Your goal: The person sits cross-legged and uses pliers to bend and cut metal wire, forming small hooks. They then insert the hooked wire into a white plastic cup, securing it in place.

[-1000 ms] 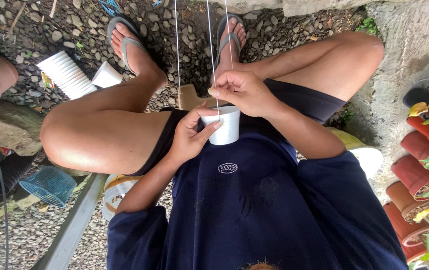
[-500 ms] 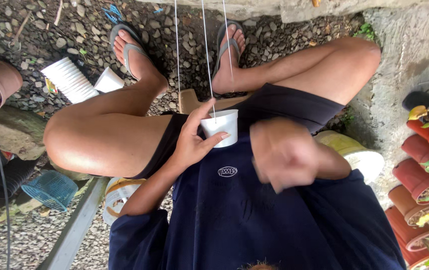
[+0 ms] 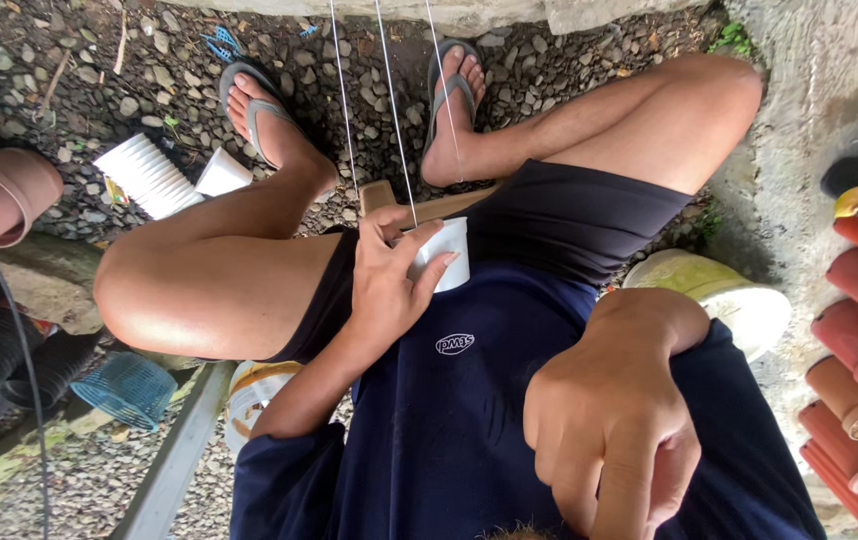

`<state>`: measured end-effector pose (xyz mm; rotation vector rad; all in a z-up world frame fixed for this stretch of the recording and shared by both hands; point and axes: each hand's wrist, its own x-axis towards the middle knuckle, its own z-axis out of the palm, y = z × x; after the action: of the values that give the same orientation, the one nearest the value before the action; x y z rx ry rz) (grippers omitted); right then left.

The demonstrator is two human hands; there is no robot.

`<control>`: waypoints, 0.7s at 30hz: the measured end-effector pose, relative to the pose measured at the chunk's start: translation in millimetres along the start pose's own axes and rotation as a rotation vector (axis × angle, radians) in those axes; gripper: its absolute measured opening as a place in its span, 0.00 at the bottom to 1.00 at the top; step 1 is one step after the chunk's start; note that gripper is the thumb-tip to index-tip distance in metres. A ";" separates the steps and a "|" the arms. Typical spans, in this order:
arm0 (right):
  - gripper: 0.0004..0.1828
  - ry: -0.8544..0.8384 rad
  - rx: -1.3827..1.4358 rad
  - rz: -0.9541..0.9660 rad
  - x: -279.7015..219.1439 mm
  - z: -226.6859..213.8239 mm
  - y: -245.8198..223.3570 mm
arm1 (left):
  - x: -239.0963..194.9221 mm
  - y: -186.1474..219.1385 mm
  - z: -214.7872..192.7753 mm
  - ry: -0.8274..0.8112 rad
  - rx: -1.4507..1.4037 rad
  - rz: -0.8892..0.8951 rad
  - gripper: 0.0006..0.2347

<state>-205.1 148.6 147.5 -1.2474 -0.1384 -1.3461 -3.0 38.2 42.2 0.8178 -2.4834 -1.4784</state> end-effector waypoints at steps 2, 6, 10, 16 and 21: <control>0.10 0.019 -0.058 0.007 -12.5 -5.6 -3.6 | 0.3 2.8 0.1 0.018 0.036 0.019 0.17; 0.09 0.882 -0.501 0.347 -59.7 -28.7 32.3 | 1.1 2.0 -0.2 0.010 0.047 0.047 0.18; 0.22 1.337 -1.163 0.550 -132.9 -100.9 99.2 | 1.2 2.1 -0.9 0.011 0.178 0.174 0.17; 0.14 1.531 -0.169 0.755 -179.0 -110.5 166.0 | 2.3 15.1 -4.8 -0.115 0.372 0.170 0.21; 0.14 1.479 -0.205 0.703 -174.4 -95.4 152.0 | -0.1 22.5 -6.0 -0.018 0.626 0.252 0.21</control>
<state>-196.1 151.9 -102.5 -0.1327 1.3542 -1.3210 -9.2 42.0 64.3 0.5260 -2.9608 -0.6274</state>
